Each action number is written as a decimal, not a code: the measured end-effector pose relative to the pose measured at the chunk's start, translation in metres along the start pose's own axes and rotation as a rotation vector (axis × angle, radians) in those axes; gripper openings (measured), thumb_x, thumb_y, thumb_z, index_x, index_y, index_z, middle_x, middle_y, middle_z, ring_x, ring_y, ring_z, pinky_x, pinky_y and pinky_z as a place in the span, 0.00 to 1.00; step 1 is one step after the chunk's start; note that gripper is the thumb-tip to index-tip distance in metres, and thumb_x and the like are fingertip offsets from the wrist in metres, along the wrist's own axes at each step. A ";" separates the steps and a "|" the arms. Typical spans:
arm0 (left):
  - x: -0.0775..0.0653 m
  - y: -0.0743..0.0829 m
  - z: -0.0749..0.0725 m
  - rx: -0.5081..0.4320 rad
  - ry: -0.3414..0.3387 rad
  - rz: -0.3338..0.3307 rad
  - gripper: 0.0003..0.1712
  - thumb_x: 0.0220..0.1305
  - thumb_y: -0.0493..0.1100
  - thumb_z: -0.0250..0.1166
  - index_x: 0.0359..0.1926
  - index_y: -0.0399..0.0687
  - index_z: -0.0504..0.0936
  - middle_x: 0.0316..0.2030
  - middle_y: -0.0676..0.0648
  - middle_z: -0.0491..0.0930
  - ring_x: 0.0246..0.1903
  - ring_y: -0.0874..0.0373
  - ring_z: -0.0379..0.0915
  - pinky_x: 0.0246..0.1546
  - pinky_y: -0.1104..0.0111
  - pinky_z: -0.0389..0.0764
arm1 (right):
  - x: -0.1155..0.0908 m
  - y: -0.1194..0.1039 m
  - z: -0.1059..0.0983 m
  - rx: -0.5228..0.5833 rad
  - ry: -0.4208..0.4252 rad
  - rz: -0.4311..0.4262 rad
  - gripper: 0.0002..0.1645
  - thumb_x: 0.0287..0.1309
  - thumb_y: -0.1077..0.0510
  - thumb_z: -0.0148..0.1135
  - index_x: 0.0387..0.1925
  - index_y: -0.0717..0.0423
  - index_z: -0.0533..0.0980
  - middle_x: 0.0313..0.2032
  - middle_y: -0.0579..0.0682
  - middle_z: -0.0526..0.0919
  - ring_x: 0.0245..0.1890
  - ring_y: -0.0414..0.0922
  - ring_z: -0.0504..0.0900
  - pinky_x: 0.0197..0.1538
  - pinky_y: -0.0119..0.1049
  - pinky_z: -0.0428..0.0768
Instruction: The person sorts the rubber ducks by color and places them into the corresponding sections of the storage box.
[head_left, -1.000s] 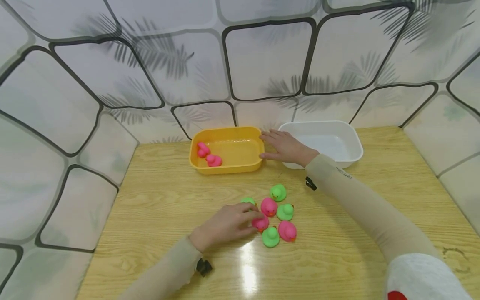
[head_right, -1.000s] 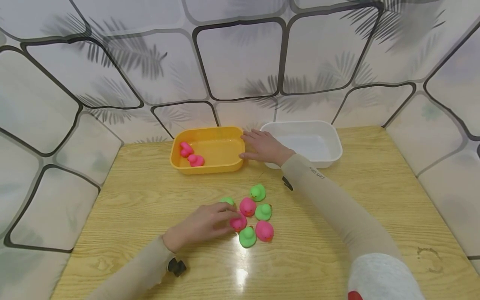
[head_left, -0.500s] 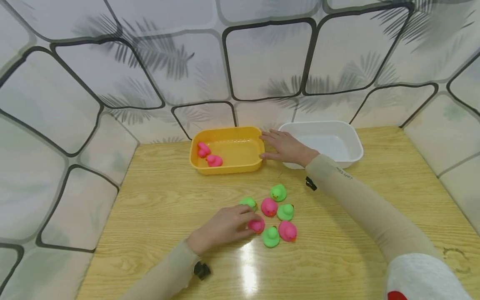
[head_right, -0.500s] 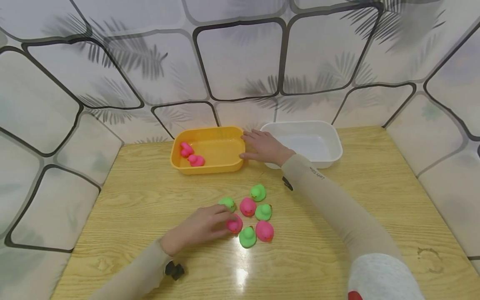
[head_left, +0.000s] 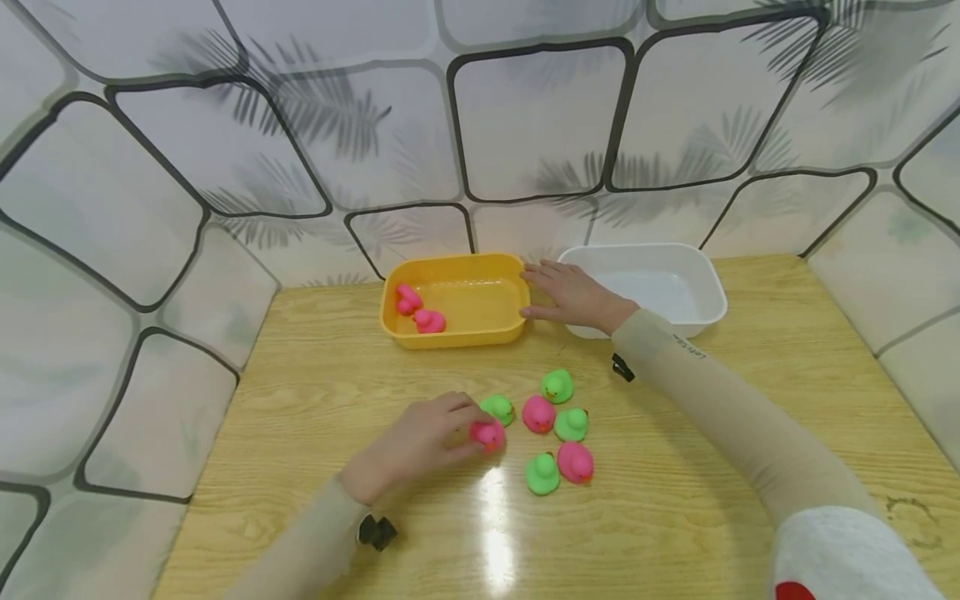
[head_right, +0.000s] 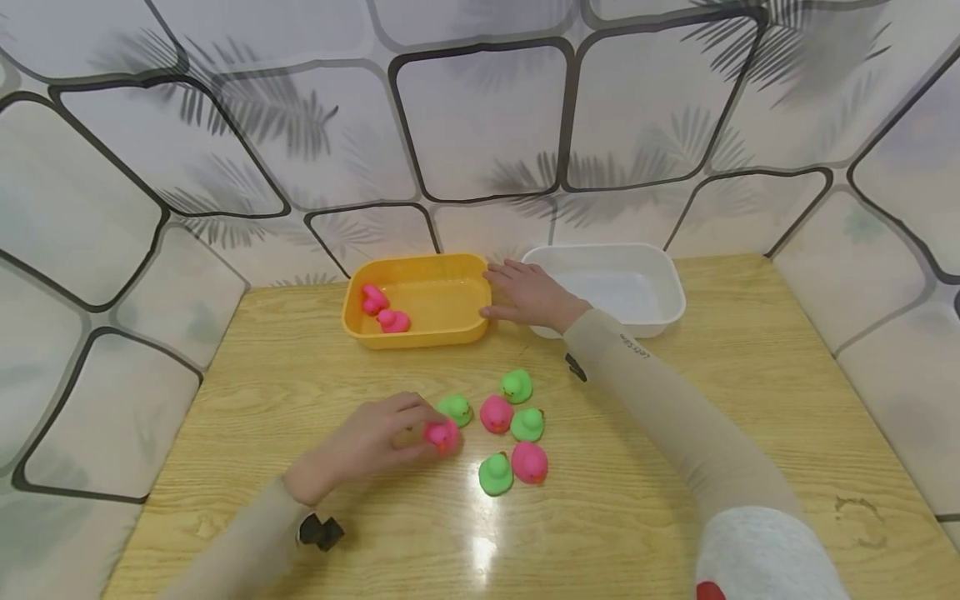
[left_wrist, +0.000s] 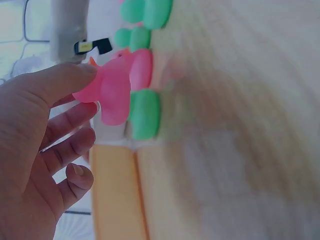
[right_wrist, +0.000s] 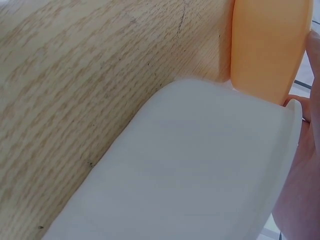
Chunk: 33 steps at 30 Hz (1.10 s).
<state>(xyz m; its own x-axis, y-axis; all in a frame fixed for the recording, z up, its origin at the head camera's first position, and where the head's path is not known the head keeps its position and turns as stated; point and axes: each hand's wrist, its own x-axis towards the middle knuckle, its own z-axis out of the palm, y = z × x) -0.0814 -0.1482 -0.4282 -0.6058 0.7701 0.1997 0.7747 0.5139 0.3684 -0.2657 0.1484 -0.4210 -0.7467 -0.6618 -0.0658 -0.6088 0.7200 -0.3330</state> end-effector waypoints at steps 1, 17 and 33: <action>0.000 -0.002 -0.003 0.002 0.007 0.003 0.19 0.63 0.47 0.76 0.53 0.50 0.86 0.46 0.52 0.84 0.43 0.60 0.81 0.45 0.68 0.84 | 0.000 0.000 0.000 0.000 0.001 -0.001 0.48 0.74 0.37 0.58 0.79 0.62 0.57 0.79 0.63 0.58 0.80 0.64 0.51 0.78 0.63 0.51; 0.024 -0.033 -0.047 0.052 0.035 -0.027 0.17 0.64 0.44 0.76 0.52 0.47 0.86 0.46 0.50 0.85 0.42 0.54 0.82 0.44 0.63 0.84 | -0.001 0.002 0.001 0.013 0.014 0.002 0.48 0.73 0.37 0.59 0.79 0.61 0.59 0.79 0.62 0.58 0.80 0.64 0.51 0.78 0.63 0.52; 0.057 -0.084 -0.084 0.033 -0.004 -0.217 0.17 0.68 0.44 0.72 0.54 0.41 0.85 0.44 0.45 0.83 0.38 0.49 0.77 0.43 0.56 0.81 | -0.002 -0.003 -0.002 0.008 0.000 0.001 0.47 0.74 0.37 0.58 0.79 0.62 0.58 0.79 0.62 0.58 0.80 0.64 0.51 0.77 0.63 0.52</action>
<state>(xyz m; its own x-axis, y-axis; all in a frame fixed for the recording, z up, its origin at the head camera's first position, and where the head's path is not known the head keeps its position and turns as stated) -0.1964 -0.1794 -0.3718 -0.7584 0.6415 0.1153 0.6317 0.6798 0.3726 -0.2630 0.1482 -0.4181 -0.7474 -0.6611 -0.0663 -0.6058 0.7190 -0.3408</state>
